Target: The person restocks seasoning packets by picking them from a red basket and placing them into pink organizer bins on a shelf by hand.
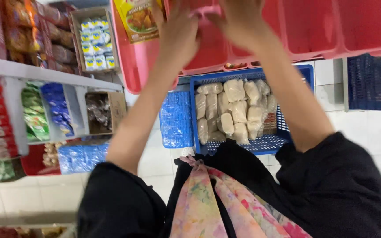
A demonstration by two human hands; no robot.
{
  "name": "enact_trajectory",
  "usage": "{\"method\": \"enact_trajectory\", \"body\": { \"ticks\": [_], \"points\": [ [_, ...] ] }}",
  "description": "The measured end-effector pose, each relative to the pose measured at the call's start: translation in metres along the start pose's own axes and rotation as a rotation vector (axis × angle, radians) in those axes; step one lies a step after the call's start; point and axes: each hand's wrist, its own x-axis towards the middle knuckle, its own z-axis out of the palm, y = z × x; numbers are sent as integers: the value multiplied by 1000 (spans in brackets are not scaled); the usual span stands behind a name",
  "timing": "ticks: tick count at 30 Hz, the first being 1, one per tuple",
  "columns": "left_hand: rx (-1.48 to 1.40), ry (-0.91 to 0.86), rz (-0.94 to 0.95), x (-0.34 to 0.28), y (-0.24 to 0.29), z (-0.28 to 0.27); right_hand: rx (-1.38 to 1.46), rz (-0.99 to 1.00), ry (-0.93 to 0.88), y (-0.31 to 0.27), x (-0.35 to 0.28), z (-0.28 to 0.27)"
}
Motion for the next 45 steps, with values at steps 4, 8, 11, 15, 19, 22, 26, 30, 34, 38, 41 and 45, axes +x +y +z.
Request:
{"method": "enact_trajectory", "body": {
  "ticks": [4, 8, 11, 15, 19, 22, 26, 30, 34, 38, 41, 45],
  "points": [
    [-84, -55, 2, -66, 46, -29, 163, 48, 312, -67, -138, -33],
    [-104, -55, 35, -102, 57, -28, 341, 499, 130, -122, -284, -31],
    [-83, -61, 28, -102, 57, -22, 178, 608, 125, -163, -375, -20],
    [-39, -6, 94, -116, 56, -27, 265, 814, 139, -215, -460, -15],
    [-165, 73, 263, -170, 79, -61, 136, 919, 218, -261, -489, -17],
    [-321, -197, 208, -219, 112, -72, 104, 952, 313, -290, -497, -27],
    [-514, -466, 303, -280, 157, -72, 79, 1029, 403, -319, -515, -55],
    [-630, -653, 514, -310, 221, -77, 84, 1177, 502, -348, -556, -83],
    [-679, -703, 784, -313, 303, -83, 79, 1331, 653, -365, -606, -106],
    [-686, -722, 1020, -326, 392, -84, 69, 1454, 737, -371, -670, -123],
    [-713, -726, 1122, -346, 465, -83, 17, 1460, 784, -361, -729, -144],
    [-798, -732, 1179, -379, 558, -92, -32, 1502, 830, -350, -816, -179]
  ]
}}
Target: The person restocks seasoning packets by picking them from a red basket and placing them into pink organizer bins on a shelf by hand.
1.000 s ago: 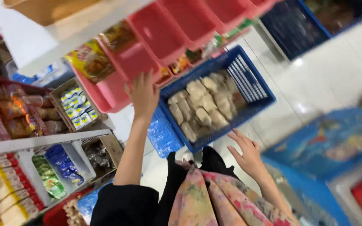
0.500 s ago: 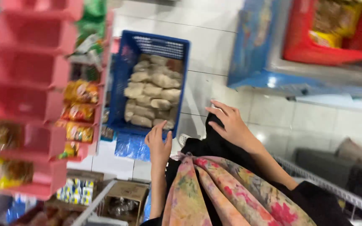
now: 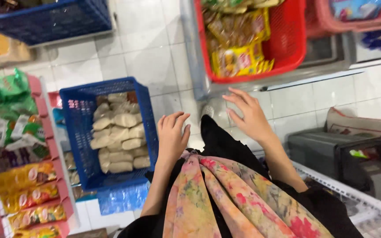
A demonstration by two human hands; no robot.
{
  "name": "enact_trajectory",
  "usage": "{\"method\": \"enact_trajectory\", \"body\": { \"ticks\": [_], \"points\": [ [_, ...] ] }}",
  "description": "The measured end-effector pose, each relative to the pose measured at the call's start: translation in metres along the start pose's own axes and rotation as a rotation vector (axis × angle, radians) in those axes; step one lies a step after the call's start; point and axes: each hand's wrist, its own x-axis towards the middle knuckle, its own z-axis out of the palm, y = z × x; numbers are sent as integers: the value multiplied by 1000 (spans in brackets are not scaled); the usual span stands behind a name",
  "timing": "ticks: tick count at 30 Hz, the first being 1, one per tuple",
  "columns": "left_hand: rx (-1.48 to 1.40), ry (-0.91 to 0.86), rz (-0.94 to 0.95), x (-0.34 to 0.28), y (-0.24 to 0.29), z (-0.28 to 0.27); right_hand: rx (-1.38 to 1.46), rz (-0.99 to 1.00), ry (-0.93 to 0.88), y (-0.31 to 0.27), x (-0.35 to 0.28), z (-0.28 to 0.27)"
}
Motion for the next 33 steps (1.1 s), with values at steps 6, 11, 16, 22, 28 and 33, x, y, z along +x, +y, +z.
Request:
{"method": "enact_trajectory", "body": {
  "ticks": [6, 11, 16, 22, 28, 33],
  "points": [
    [-102, 11, 159, 110, 38, 53, -76, 18, 18, 113, 80, -73],
    [-32, 5, 236, 182, 22, 132, -304, 17, -436, 215, 174, -46],
    [303, -262, 69, 212, -18, 217, -588, 53, -902, 297, 216, 34],
    [305, -252, -32, 209, -35, 241, -640, 117, -720, 275, 210, 35],
    [147, 34, 80, 224, -13, 211, -191, -103, -462, 199, 215, -34],
    [-458, -46, -218, 211, 29, 142, -10, -413, -291, 130, 201, -89]
  ]
}}
